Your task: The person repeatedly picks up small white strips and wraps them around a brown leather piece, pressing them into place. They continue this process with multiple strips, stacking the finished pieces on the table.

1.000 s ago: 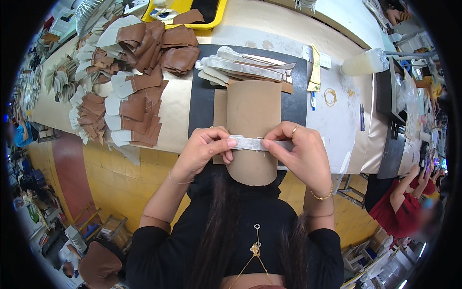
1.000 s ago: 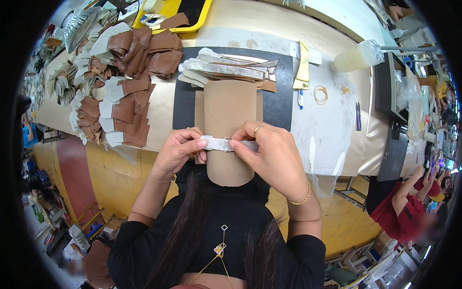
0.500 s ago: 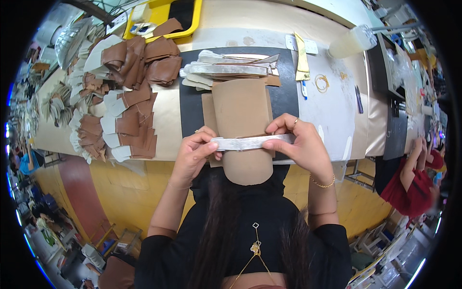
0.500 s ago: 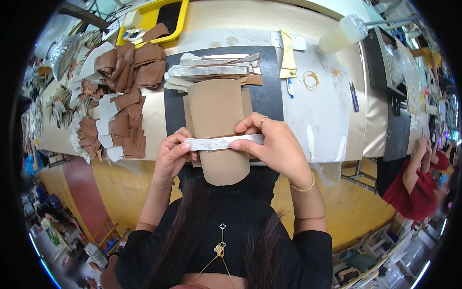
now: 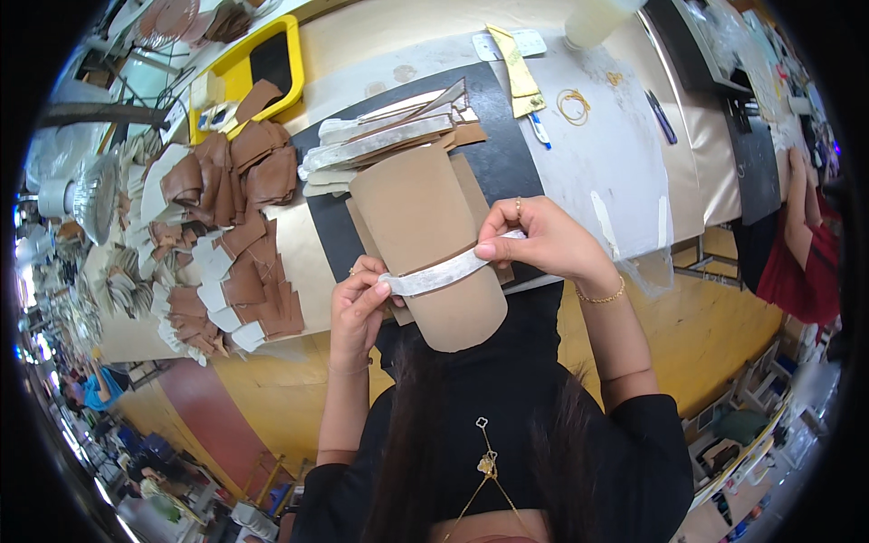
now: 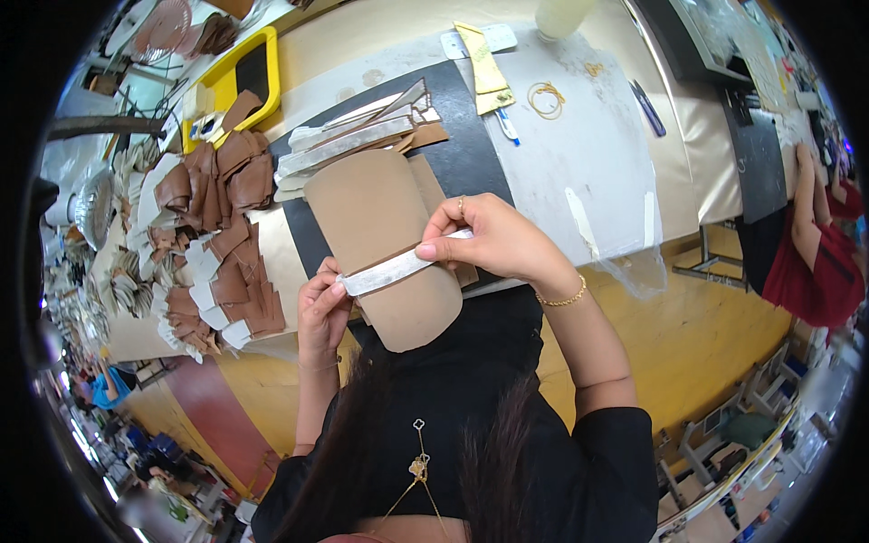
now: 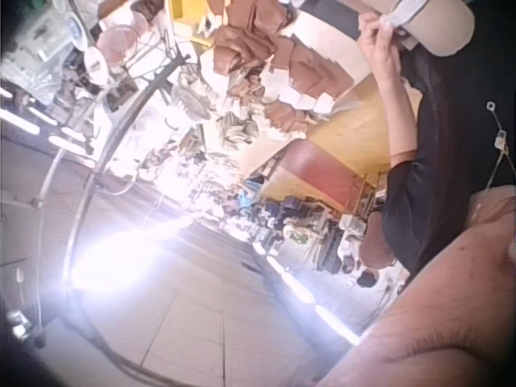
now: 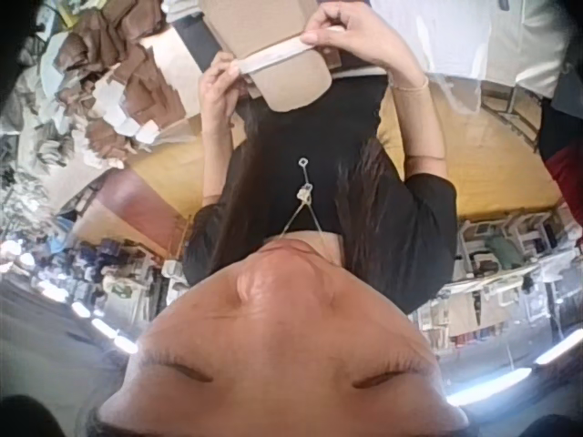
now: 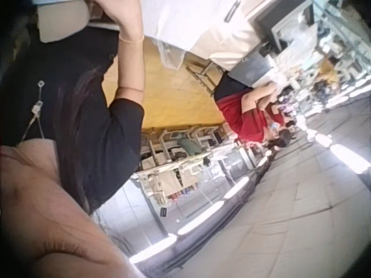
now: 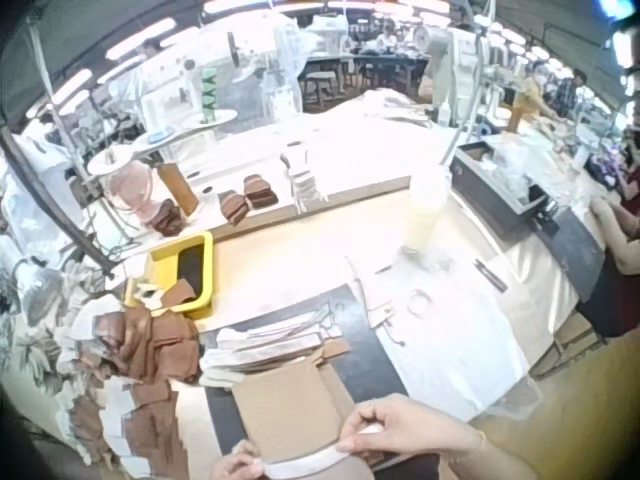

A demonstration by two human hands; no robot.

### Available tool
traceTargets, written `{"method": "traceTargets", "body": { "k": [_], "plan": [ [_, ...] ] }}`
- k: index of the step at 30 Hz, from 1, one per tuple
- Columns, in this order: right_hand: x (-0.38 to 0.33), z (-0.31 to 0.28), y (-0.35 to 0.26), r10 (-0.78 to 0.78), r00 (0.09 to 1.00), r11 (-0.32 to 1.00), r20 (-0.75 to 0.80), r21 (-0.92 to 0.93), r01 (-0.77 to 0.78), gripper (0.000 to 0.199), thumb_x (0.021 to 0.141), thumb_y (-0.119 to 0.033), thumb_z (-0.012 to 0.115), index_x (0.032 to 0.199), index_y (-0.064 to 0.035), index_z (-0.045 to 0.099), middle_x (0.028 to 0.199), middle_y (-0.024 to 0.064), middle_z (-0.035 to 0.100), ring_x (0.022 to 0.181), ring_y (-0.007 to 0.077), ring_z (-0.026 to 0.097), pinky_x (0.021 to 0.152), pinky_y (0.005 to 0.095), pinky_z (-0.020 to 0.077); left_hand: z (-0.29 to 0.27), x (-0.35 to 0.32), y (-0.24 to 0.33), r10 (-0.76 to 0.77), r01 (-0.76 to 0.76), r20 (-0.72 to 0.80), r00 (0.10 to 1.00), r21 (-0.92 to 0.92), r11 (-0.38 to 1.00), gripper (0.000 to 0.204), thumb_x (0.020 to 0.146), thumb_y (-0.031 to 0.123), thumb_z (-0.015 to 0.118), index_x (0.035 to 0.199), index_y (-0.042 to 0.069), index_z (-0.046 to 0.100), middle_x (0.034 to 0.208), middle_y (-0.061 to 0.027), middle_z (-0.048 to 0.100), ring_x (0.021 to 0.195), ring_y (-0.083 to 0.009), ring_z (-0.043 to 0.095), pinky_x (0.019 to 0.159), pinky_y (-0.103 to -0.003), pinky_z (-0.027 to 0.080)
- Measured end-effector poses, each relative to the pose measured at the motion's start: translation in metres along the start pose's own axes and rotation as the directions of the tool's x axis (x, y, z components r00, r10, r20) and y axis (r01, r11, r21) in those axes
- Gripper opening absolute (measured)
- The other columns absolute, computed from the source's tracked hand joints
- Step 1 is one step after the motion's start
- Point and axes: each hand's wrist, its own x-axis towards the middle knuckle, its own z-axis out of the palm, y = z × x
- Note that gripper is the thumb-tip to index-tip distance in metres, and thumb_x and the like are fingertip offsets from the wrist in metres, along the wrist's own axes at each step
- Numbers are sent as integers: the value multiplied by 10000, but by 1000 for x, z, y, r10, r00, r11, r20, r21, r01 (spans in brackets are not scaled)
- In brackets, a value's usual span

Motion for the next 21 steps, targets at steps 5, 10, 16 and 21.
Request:
{"method": "traceTargets", "body": {
  "k": [5, 10, 16, 21],
  "plan": [
    [4, -3, 15, 14, 1000, 999, -14, 37, -14, 291, 800, -264, 782, 762, -31, 611, 633, 1, 578, 545, 50, 510, 480, 209, 401, 2, 1, -1, 12, -12, -4, 1000, -27, 1000, 105, 873, 46, 590, 820, -40, 618, 995, -73, 482, 788, -182, 571, 720, -301, 488],
    [8, -7, 30, 3, 999, 998, -40, -59, -5, 362, 784, -344, 791, 757, -35, 604, 573, -12, 534, 484, 52, 464, 429, 216, 373, 4, 0, 1, -12, 11, -30, 999, -35, 999, 102, 865, 57, 599, 818, -31, 618, 991, -65, 493, 835, -176, 557, 758, -308, 476],
    [12, -14, 49, -47, 999, 998, 5, 46, 47, 358, 834, -363, 740, 777, -36, 605, 636, -4, 561, 500, 51, 472, 436, 212, 391, 2, -2, 0, -21, 20, -66, 998, -24, 1000, 85, 856, 55, 611, 816, -20, 622, 965, -52, 500, 920, -163, 526, 856, -301, 439],
    [12, -11, 60, -30, 999, 989, -23, 143, 33, 313, 851, -331, 727, 841, -43, 604, 661, -19, 547, 504, 41, 486, 419, 201, 397, -3, -3, -2, -49, 46, -66, 997, -43, 998, 88, 853, 65, 623, 828, -20, 620, 982, -48, 502, 947, -163, 531, 899, -304, 424]
  ]
}}
